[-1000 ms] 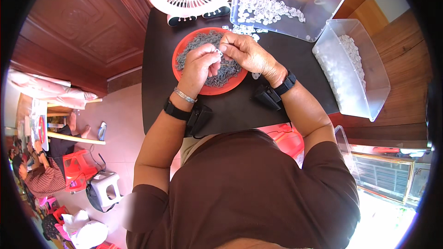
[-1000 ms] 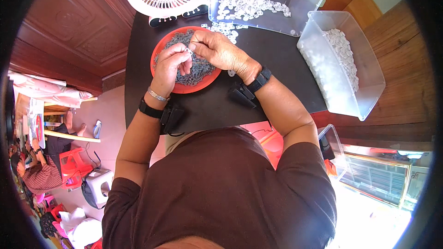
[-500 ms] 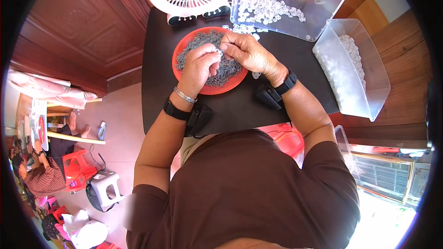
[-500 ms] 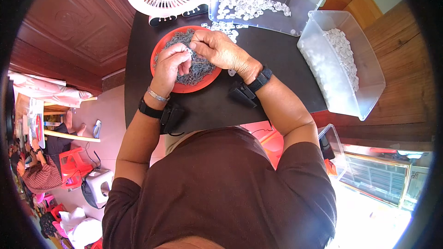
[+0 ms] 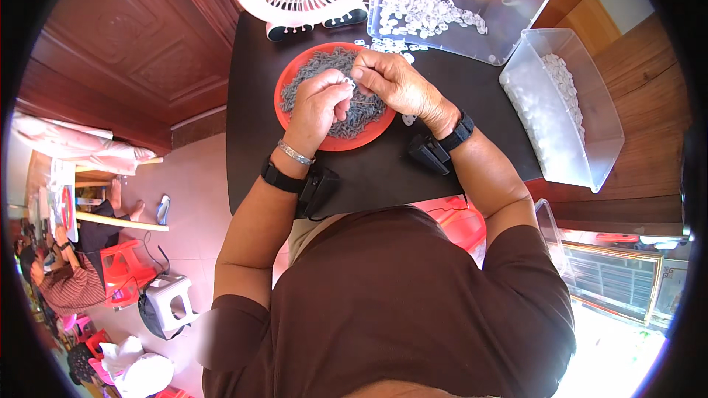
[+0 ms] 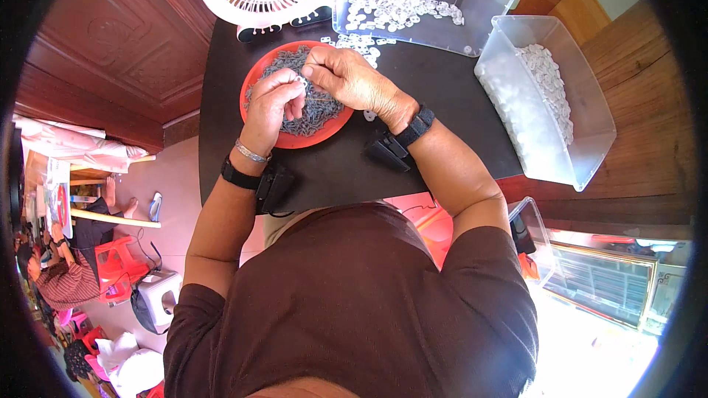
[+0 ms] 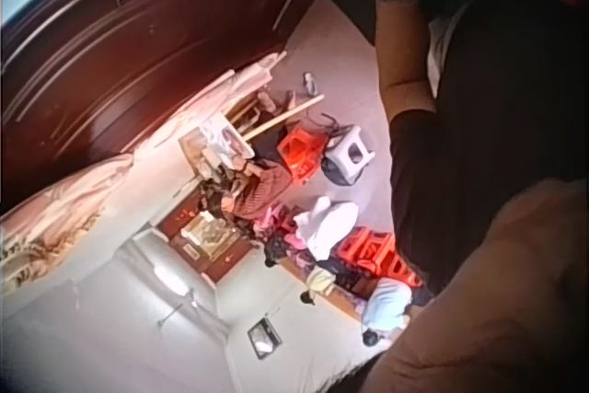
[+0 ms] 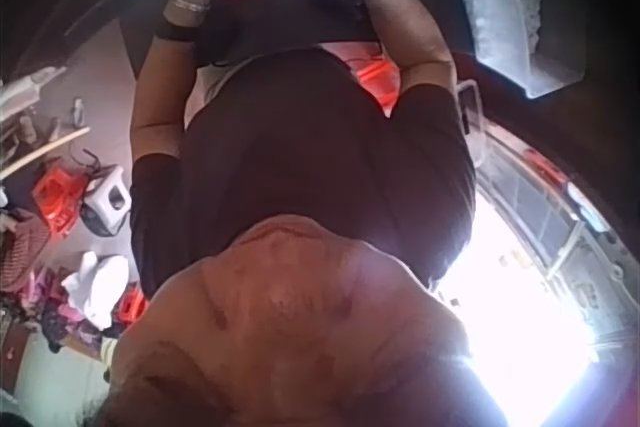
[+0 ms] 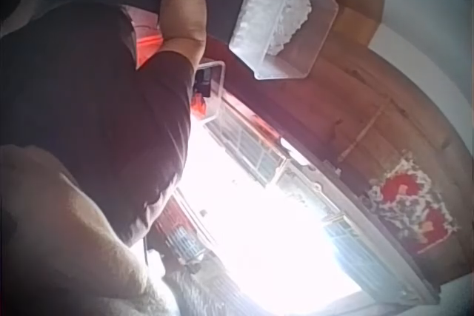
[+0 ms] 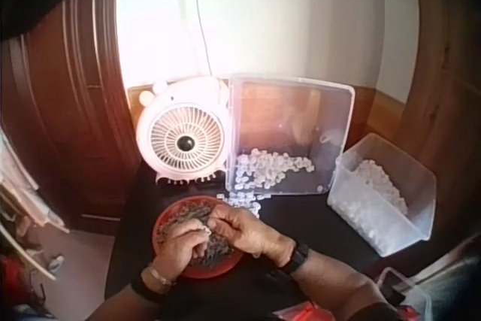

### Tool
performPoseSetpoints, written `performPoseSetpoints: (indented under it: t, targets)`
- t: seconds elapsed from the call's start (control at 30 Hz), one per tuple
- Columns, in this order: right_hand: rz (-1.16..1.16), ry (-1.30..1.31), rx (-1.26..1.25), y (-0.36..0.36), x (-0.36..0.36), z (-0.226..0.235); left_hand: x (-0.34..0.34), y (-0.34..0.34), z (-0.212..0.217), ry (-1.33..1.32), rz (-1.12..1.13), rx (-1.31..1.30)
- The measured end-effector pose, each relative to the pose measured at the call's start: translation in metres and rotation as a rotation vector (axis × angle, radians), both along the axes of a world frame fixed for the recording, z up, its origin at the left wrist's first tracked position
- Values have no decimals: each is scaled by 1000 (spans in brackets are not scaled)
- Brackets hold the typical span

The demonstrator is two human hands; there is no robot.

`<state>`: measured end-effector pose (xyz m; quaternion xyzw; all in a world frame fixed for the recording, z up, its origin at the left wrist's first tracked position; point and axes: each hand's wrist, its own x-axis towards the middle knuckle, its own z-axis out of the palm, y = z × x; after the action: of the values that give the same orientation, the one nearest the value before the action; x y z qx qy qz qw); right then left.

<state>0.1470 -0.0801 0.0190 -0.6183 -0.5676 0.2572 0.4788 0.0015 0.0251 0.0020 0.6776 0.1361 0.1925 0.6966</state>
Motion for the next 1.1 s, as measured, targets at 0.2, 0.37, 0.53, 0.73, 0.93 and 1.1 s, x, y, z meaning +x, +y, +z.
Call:
performPoseSetpoints:
  t: [0.2,0.37,0.53,0.73,0.93,1.1]
  targets:
    - [5,-92,22,0,2,-2,1,-1,-1,-5,5,4]
    - [-19,-192,29,0,1,-1,0,-5,0,0,28,0]
    - [-36,-257,20,-1,-3,0,-1,-6,0,25,16,27]
    - [-40,-53,-22,-1,1,1,1,-3,0,13,43,-15]
    - [-10,26,74,-3,9,3,1,3,-4,4,65,-12]
    - [62,38,97,0,5,-3,1,0,-2,11,56,11]
